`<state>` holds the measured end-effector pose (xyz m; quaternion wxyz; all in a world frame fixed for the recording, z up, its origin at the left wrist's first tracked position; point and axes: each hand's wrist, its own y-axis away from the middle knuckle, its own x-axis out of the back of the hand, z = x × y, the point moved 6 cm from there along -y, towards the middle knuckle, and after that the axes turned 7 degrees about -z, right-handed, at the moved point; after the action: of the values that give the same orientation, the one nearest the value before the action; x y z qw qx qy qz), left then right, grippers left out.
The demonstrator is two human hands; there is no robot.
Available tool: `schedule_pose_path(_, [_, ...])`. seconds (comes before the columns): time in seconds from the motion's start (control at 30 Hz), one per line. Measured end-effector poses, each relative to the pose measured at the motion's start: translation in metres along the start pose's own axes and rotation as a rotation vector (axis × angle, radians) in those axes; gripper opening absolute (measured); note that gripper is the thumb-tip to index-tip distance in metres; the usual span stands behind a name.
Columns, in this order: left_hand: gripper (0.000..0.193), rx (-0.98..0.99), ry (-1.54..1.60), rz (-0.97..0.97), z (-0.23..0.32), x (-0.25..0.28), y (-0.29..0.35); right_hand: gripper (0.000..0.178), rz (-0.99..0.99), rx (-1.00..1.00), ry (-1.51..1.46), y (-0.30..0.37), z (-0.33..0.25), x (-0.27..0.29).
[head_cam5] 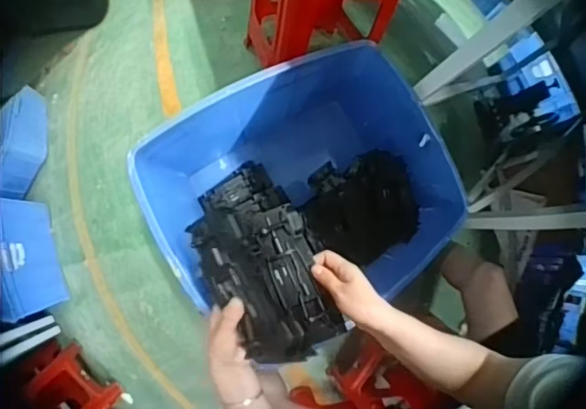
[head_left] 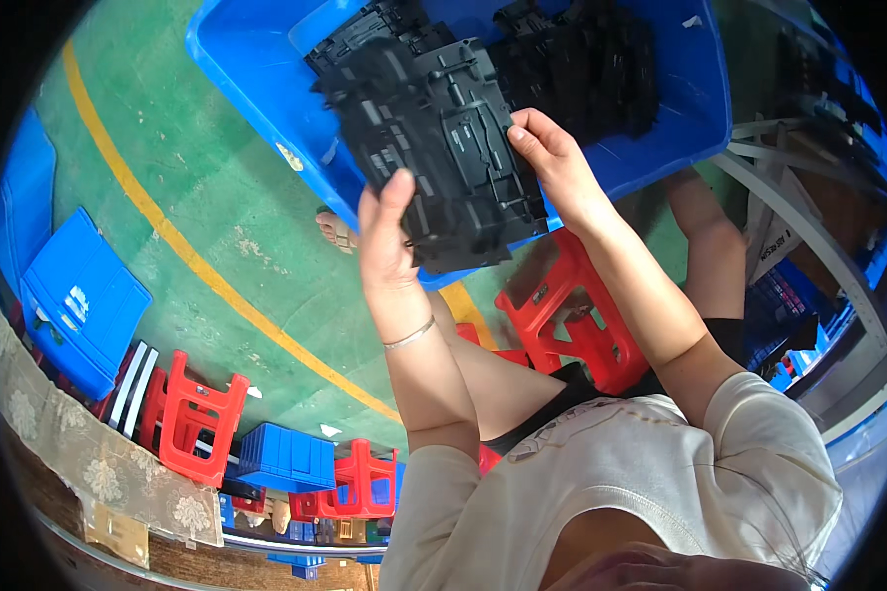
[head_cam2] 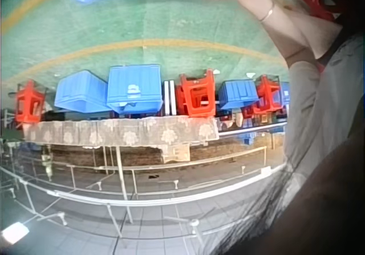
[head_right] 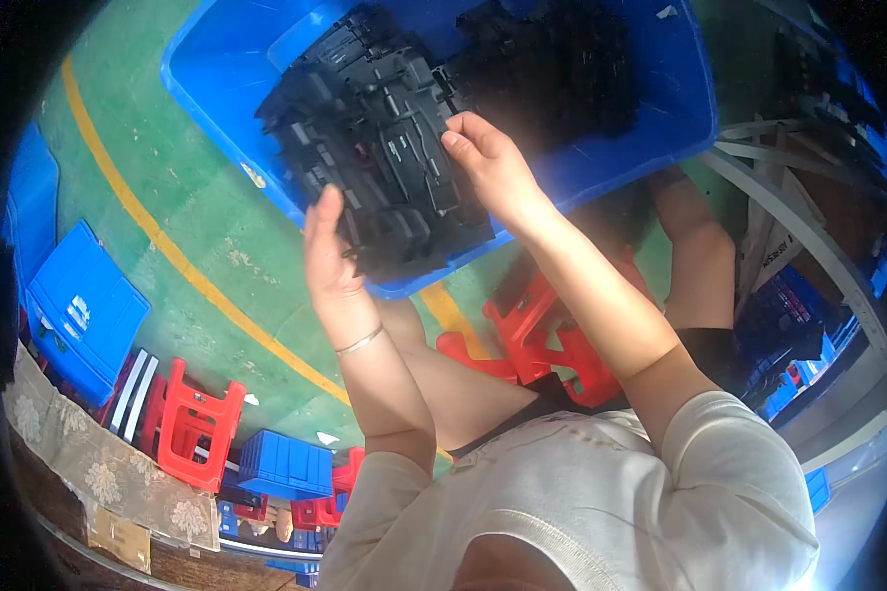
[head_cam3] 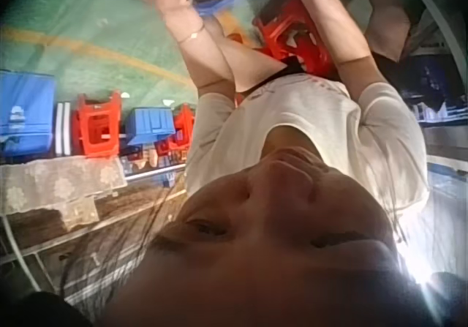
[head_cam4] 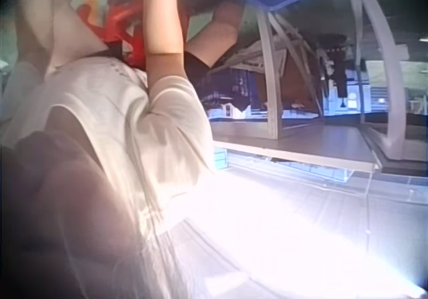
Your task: Picking up toy car chassis from a table and placing them into a blue plastic bin.
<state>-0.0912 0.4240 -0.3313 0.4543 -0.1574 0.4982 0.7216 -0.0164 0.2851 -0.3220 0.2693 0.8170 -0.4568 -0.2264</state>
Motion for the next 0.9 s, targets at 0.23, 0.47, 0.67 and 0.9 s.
schedule_pose_path(0.23, [0.044,-0.142,-0.495,0.025,-0.026,-0.039,-0.020,0.067,-0.235,0.038,0.151,0.003,-0.007,0.011])
schedule_pose_path(0.47, [0.066,-0.200,-0.536,-0.196,-0.051,-0.070,-0.026,0.059,-0.438,-0.144,0.162,-0.040,-0.046,0.023])
schedule_pose_path(0.67, [0.054,-0.103,-0.440,0.006,-0.047,-0.046,-0.027,0.048,-0.478,0.363,1.095,-0.158,-0.103,0.020])
schedule_pose_path(0.9, [0.027,-0.002,-0.772,-0.008,-0.048,-0.051,-0.018,0.066,-0.525,0.275,1.800,-0.280,-0.056,-0.076])
